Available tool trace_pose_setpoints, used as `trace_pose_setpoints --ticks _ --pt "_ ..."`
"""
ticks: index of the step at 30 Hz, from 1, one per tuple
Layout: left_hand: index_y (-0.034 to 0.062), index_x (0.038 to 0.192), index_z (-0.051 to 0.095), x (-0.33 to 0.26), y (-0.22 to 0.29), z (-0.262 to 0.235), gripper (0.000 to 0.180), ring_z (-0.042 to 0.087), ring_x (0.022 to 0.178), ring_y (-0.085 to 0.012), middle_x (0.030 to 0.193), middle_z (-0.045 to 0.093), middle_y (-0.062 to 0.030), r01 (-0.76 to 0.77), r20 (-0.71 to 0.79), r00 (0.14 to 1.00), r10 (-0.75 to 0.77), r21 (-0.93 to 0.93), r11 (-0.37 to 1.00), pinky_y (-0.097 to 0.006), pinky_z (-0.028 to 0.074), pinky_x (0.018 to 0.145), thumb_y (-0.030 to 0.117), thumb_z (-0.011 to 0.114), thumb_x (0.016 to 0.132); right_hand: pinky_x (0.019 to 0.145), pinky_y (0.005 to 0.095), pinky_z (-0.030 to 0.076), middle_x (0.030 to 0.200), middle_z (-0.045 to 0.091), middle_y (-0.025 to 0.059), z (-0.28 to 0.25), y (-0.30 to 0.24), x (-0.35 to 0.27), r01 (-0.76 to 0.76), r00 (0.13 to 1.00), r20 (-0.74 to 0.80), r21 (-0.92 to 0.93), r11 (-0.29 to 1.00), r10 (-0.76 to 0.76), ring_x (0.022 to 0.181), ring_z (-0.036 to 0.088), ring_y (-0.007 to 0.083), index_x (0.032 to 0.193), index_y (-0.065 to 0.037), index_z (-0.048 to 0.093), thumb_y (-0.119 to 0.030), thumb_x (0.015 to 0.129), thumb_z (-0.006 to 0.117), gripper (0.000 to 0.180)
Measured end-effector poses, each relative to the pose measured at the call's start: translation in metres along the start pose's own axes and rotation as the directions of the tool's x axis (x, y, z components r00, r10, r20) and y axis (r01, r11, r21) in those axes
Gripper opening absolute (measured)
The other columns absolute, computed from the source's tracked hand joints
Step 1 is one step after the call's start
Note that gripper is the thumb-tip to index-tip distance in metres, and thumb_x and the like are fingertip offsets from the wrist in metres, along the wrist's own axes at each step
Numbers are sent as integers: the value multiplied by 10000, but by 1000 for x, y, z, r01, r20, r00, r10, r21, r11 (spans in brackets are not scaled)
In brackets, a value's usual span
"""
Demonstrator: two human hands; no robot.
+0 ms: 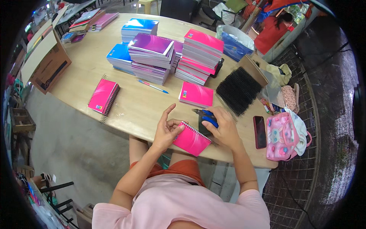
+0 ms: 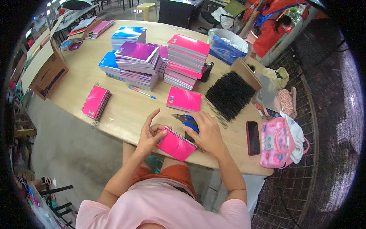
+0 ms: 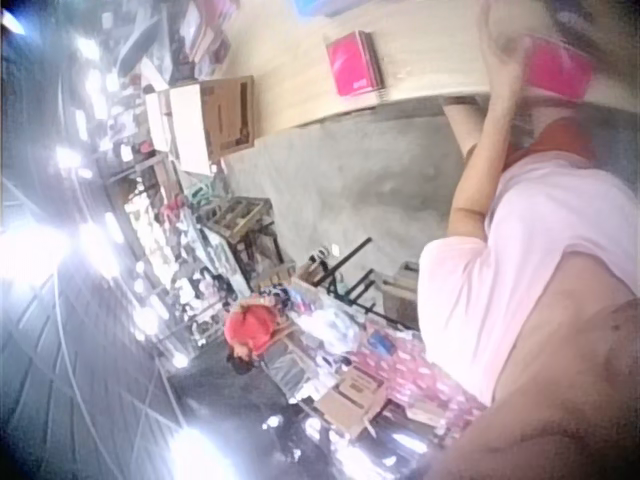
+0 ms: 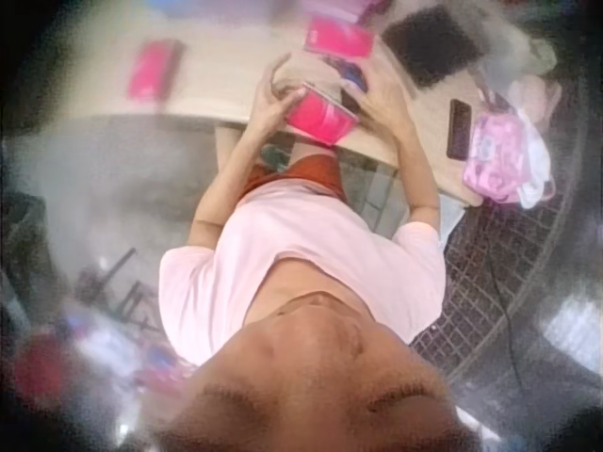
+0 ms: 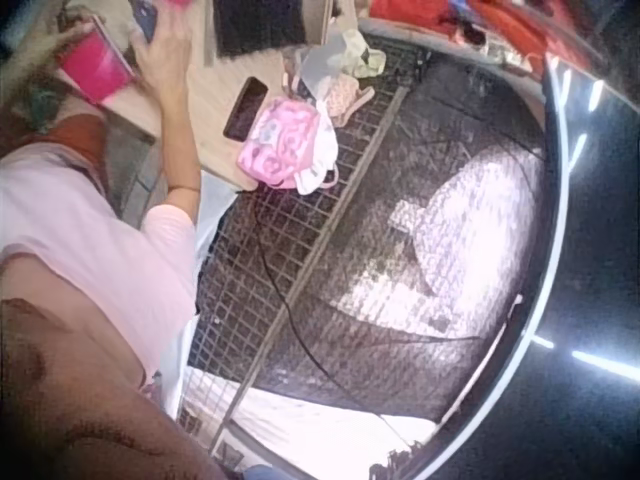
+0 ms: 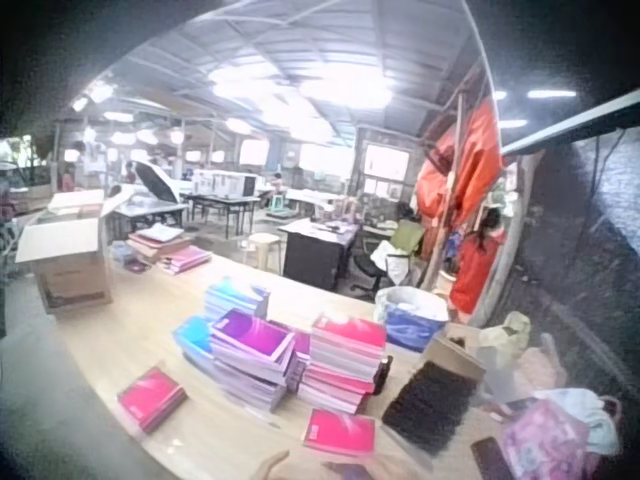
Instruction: The person threads a spiral binding through the holes of a notebook and then uses a pair of pliers to cut the excess wire at the end. They repeat these actions for a second notebook on the table.
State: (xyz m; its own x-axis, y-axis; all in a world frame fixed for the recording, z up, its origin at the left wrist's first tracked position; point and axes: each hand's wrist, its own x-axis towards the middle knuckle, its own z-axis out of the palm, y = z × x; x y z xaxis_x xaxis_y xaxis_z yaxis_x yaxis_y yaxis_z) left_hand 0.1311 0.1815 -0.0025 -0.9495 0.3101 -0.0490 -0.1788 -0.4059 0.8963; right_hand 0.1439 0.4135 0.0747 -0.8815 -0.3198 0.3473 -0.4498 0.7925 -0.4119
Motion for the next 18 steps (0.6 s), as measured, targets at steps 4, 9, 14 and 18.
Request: trace_pose_setpoints --ticks 4,9,14,18 --pt "88 1568 271 -10 12 -12 815 650 846 -106 925 696 -88 -22 -35 999 23 43 999 -232 510 769 -79 677 881 894 458 458 1149 621 149 34 21 -4 -123 985 122 19 992 120 1034 608 345 1199 -83 623 -403 835 755 502" --pt "69 1557 270 -9 18 -21 800 671 824 -118 913 693 -108 -15 -15 1000 16 54 998 -239 536 751 -77 676 883 961 483 422 1155 629 91 8 -4 -3 5 1000 -20 -204 979 -9 1092 591 299 1192 -133 642 -416 785 782 515" --pt "58 1549 279 -8 21 -15 784 682 833 -127 916 697 -113 27 38 999 -28 37 999 -248 547 754 -71 677 886 993 467 393 1114 631 35 -20 -37 27 368 928 100 -403 838 -359 1056 591 226 1177 -169 661 -364 776 766 458" --pt "52 1544 301 -7 29 -13 779 667 823 -113 903 697 -95 40 52 998 -42 37 998 -235 534 740 -73 685 878 981 454 398 1099 637 8 -25 -35 37 499 854 150 -505 704 -498 1031 596 182 1183 -186 664 -282 825 693 371"
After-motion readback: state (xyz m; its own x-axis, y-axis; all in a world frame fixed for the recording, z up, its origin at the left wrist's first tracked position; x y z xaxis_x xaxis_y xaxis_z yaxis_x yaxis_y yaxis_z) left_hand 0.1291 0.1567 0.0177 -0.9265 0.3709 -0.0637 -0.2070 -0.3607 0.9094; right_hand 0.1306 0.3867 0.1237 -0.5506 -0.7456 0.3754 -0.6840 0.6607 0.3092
